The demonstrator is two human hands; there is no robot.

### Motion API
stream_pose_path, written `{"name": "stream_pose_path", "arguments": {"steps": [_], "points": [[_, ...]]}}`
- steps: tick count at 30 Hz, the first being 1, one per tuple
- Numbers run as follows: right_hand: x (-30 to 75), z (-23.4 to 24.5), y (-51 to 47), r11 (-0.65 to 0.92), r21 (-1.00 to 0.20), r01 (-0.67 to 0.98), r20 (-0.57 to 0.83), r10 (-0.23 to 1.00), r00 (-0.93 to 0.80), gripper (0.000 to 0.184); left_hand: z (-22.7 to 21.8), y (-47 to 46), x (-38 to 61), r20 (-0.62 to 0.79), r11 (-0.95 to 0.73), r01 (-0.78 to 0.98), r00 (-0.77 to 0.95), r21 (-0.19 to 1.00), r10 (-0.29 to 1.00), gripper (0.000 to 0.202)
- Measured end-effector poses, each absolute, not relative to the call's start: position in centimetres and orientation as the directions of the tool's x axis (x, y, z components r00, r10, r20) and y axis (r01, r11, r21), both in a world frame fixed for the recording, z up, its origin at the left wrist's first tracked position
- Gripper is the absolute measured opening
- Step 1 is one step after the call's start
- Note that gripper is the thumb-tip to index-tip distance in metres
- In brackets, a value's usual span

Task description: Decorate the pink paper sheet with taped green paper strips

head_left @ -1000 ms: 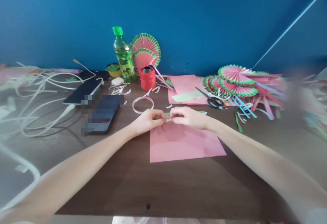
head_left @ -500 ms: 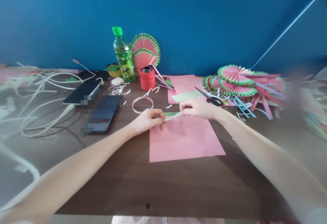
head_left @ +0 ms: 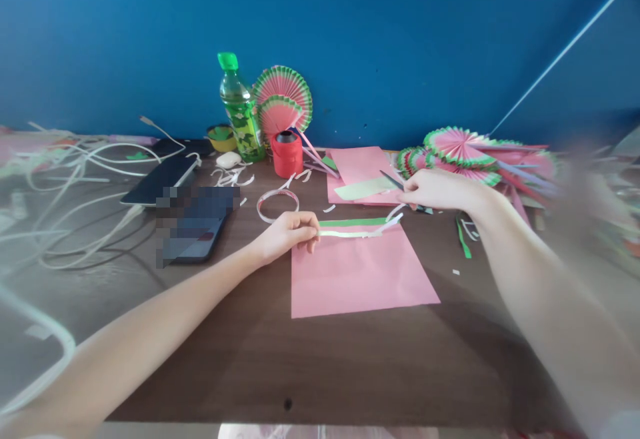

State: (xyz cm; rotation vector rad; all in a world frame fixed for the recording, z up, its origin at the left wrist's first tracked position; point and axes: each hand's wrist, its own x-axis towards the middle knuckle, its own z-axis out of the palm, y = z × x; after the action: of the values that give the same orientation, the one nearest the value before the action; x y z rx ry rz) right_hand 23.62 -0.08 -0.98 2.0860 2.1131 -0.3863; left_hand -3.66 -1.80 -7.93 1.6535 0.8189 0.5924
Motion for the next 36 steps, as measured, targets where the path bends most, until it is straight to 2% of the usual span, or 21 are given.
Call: {"name": "stream_pose_path", "arguments": {"steps": [2, 4, 5, 8, 10, 17, 22, 28, 31, 36], "points": [[23.6, -1.1, -0.1, 0.04, -0.07, 0.997, -0.146, 0.988, -0.049, 0.019, -7.9, -1.8, -3.6, -0.032, -0.108, 0.186, 0.621, 0.977, 0.783, 0.016], [23.3, -1.5, 0.0, 0.17, -0.122, 0.978, -0.025, 0.984, -0.174, 0.014, -8.0, -1.8, -3.6, -0.033, -0.097, 0.176, 0.617, 0.98, 0.786, 0.019], [23.0, -1.8, 0.0, 0.261, -0.169, 0.951, -0.01, 0.964, -0.266, 0.015, -8.0, -1.8, -3.7, -0.035, -0.091, 0.172, 0.616, 0.981, 0.787, 0.019], [21.6, -3.0, 0.0, 0.476, -0.34, 0.811, -0.147, 0.825, -0.545, 0.018, -8.2, -1.7, -3.7, -0.028, -0.077, 0.144, 0.612, 0.987, 0.79, 0.016], [20.6, -3.9, -0.2, 0.521, -0.403, 0.753, -0.221, 0.743, -0.632, 0.02, -8.2, -1.6, -3.7, -0.011, -0.073, 0.113, 0.608, 0.991, 0.794, 0.014], [20.4, -4.1, -0.2, 0.463, -0.47, 0.751, -0.296, 0.719, -0.629, 0.014, -7.9, -1.4, -4.0, -0.038, -0.05, 0.111, 0.674, 0.993, 0.738, 0.016], [21.3, -2.5, -0.3, 0.327, -0.612, 0.72, -0.362, 0.693, -0.623, 0.019, -7.5, -1.2, -4.4, -0.072, -0.055, 0.142, 0.754, 0.988, 0.652, 0.034], [21.0, -2.0, -0.8, 0.312, -0.736, 0.601, -0.274, 0.674, -0.686, 0.024, -7.2, -1.3, -4.3, -0.082, -0.089, 0.168, 0.795, 0.982, 0.6, 0.04], [20.2, -2.2, -1.3, 0.298, -0.805, 0.514, -0.243, 0.625, -0.742, 0.023, -7.3, -1.3, -4.3, -0.101, -0.112, 0.215, 0.777, 0.97, 0.621, 0.04], [17.6, -3.5, -2.4, 0.329, -0.829, 0.452, -0.19, 0.594, -0.781, 0.017, -7.6, -1.3, -4.3, -0.092, -0.123, 0.214, 0.776, 0.969, 0.624, 0.044]]}}
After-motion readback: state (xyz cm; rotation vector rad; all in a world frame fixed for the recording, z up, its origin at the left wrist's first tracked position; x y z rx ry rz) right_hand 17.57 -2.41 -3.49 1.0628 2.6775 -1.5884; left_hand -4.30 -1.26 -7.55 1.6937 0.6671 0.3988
